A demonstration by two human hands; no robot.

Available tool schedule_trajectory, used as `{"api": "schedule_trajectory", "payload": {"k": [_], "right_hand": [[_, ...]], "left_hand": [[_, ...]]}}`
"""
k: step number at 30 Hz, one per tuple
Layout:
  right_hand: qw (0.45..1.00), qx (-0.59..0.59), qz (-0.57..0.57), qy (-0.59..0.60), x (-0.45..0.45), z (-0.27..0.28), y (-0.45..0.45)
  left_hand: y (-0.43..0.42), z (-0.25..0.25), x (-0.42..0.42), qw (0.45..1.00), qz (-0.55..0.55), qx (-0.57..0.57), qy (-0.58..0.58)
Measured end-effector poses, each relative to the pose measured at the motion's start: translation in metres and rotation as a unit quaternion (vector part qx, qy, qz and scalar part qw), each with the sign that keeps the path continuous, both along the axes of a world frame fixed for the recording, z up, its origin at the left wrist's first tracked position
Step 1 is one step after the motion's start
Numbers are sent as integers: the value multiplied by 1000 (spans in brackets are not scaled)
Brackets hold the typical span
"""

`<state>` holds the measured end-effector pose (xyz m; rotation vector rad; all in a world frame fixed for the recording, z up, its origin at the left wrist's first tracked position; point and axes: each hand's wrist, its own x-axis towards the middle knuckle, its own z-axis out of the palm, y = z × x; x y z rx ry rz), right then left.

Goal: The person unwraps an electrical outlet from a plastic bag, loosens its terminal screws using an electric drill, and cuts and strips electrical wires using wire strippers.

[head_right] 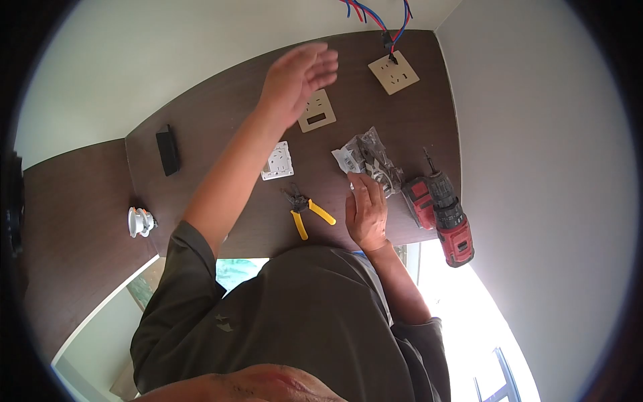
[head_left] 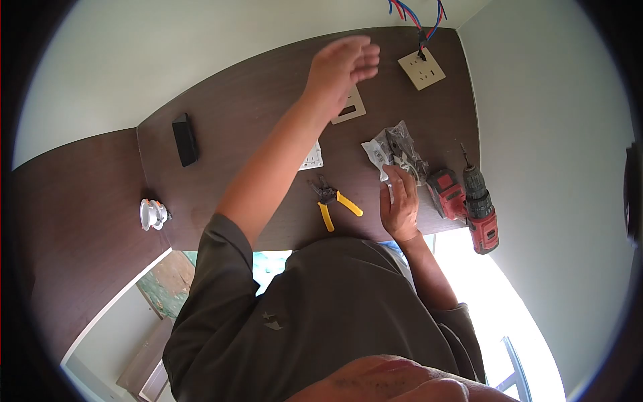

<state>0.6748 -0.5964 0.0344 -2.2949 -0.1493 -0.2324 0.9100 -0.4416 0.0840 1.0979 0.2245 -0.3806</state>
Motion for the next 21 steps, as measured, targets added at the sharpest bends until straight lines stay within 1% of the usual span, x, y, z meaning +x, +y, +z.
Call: {"api": "schedule_trajectory", "payload": {"k": [5, 7, 8, 10, 11, 13, 14, 16, 17, 19, 21], "right_hand": [[999, 4, -13, 33, 0, -6, 4], [999, 3, -22, 42, 0, -10, 2], [998, 5, -23, 56, -2, -11, 1], [997, 4, -24, 70, -2, -13, 0], [997, 6, -16, 79, -2, -13, -1], [996, 6, -11, 89, -3, -13, -3], [995, 9, -3, 101, -3, -12, -2], [994, 13, 2, 113, -2, -11, 0], [992, 25, 8, 124, -1, -10, 1], [990, 38, 16, 136, -1, -11, 5], [991, 35, 32, 121, 0, -14, 9]], "left_hand": [[-19, -12, 48, 999, 19, -23, -13], [-29, -19, 61, 997, 38, -39, -46], [-35, -18, 68, 998, 38, -39, -44], [-45, -18, 83, 994, -21, -105, -28], [-46, -23, 88, 994, -21, -107, -27], [-48, -27, 93, 978, -114, -168, -43], [-49, -28, 91, 978, -116, -170, -41], [-46, -30, 87, 986, -97, -121, -59], [-41, -34, 86, 986, -99, -121, -58], [-26, -35, 79, 980, -142, -115, -79], [-20, -29, 72, 982, -138, -114, -59]]}}
